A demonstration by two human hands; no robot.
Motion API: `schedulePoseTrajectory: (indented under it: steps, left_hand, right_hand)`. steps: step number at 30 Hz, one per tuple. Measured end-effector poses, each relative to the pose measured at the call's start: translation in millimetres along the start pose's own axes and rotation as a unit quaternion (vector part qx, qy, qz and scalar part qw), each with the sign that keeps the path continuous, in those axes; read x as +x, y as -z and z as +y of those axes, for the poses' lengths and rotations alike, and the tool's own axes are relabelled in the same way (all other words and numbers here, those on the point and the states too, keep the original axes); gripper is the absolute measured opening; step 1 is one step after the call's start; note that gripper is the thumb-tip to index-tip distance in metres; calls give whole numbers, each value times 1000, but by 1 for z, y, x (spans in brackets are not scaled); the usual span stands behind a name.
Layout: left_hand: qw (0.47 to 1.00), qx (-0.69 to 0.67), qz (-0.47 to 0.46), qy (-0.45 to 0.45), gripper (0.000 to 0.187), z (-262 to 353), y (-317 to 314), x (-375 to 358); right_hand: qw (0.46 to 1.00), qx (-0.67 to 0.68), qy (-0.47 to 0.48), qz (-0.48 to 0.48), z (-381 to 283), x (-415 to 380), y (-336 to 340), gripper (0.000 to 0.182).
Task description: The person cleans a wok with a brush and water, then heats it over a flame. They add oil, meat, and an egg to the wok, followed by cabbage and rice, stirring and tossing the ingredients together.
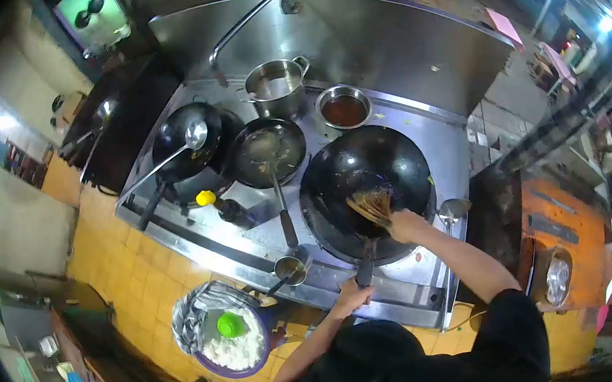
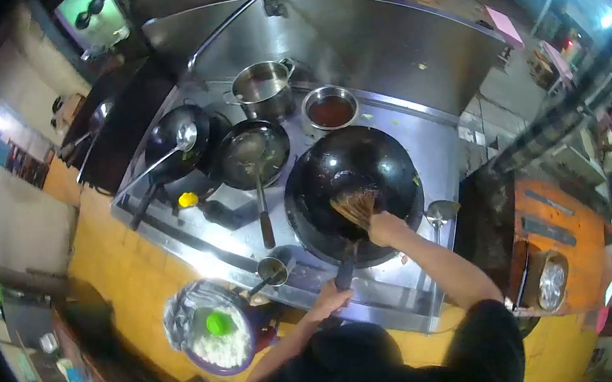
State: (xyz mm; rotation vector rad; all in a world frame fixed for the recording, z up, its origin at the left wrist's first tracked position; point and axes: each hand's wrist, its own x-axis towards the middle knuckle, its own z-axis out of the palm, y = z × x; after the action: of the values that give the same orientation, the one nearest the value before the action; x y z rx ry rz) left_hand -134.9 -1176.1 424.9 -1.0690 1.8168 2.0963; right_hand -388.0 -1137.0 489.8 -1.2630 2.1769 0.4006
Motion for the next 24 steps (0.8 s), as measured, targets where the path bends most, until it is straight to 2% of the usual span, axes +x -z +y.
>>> schedulePoseTrajectory:
  steps: [1, 2, 4, 5, 7, 8, 10, 11, 13, 15, 16, 17, 19, 21, 22, 23, 24]
  left_hand:
    - [999, -34, -5, 6, 22, -2, -1, -2]
    - [1000, 17, 2, 14, 20, -4, -1, 0]
    - [1000, 6, 1, -1, 20, -3, -4, -1]
    - [1000, 12, -3, -16, 21, -3, 0, -3]
    - [1000, 14, 15, -17, 26, -2, -3, -9]
    - [999, 30, 35, -14, 29, -2, -4, -8]
    - [998, 40, 40, 7, 38, -6, -2, -4]
    - [999, 31, 42, 7, 38, 0, 1, -3]
    - [999, 39, 29, 15, 41, 9, 2, -12]
    - [998, 51, 44, 15, 42, -11, -6, -3]
    - [998, 42, 42, 4, 43, -17, -6, -1]
    - [999, 33, 42, -9, 45, -19, -5, 1]
    - [997, 62, 52, -8, 45, -19, -1, -7]
    - [992, 103, 73, -26, 46, -10, -2, -4]
    - [992, 110, 66, -23, 45, -5, 0, -6]
    - [992, 106, 66, -20, 45, -3, 2, -5]
    - [996, 84, 36, -7, 44, -2, 3, -4]
  right_hand:
    - [995, 42, -31, 86, -12, 17, 6, 31]
    - [980, 81, -63, 169, -15, 31, 13, 28]
    - [964, 26, -152, 218, -1, 55, 24, 25]
    - [964, -8, -158, 214, 17, 57, 22, 26]
    - [995, -12, -80, 51, 39, 34, 32, 29]
    - [996, -14, -76, 53, 29, 20, 37, 29]
    - [993, -107, -3, -58, 6, -15, 26, 28]
    - [996, -58, 19, -59, -4, -8, 18, 31]
    - [997, -26, -19, -68, -29, 19, 29, 30]
    - [991, 21, -115, 70, -11, 40, 29, 29]
    - [987, 35, -132, 81, 5, 44, 36, 27]
    - [993, 24, -116, 32, 18, 39, 45, 28]
    - [992, -96, -34, -70, 30, 35, 33, 29]
    - [993, -90, 11, -77, 2, 3, 41, 31]
    - [969, -196, 119, -87, -1, 22, 20, 34]
    - [968, -198, 121, -91, 10, 39, 8, 34]
    - [993, -94, 8, -66, -7, 34, 35, 35]
